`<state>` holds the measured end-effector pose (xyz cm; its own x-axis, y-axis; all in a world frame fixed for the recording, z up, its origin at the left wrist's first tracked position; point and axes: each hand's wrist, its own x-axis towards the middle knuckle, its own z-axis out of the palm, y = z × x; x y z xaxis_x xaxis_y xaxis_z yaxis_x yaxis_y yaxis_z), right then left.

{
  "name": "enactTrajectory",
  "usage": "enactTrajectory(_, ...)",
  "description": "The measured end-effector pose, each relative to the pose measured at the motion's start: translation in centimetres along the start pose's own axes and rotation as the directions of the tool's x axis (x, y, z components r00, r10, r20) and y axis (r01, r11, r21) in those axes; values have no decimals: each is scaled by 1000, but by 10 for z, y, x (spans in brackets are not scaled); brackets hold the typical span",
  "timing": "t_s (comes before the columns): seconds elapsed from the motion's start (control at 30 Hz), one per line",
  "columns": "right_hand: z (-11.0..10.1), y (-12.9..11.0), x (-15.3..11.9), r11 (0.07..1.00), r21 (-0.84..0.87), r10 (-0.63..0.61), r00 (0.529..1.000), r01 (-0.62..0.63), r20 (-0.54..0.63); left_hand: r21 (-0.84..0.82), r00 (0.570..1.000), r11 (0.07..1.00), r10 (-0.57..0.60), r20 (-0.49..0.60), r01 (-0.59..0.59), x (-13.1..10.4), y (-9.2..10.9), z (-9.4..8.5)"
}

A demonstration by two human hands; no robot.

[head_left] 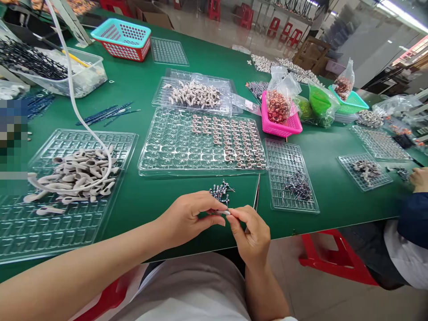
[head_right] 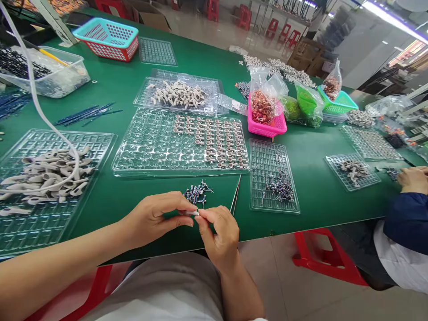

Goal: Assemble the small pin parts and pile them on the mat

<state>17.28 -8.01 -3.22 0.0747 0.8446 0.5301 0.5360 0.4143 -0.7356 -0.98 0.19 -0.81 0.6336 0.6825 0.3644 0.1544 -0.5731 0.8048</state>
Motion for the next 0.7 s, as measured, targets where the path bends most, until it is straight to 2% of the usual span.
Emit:
enactTrajectory(0.47,1,4,-1,997,-36,-73,997,73,-7,55,992,991,124,19,-125,2,-3,-3)
enactTrajectory(0.7,2,3,1,995,-60,-84,996,84,2,86,992,989,120,38,-123,3,-3,-4)
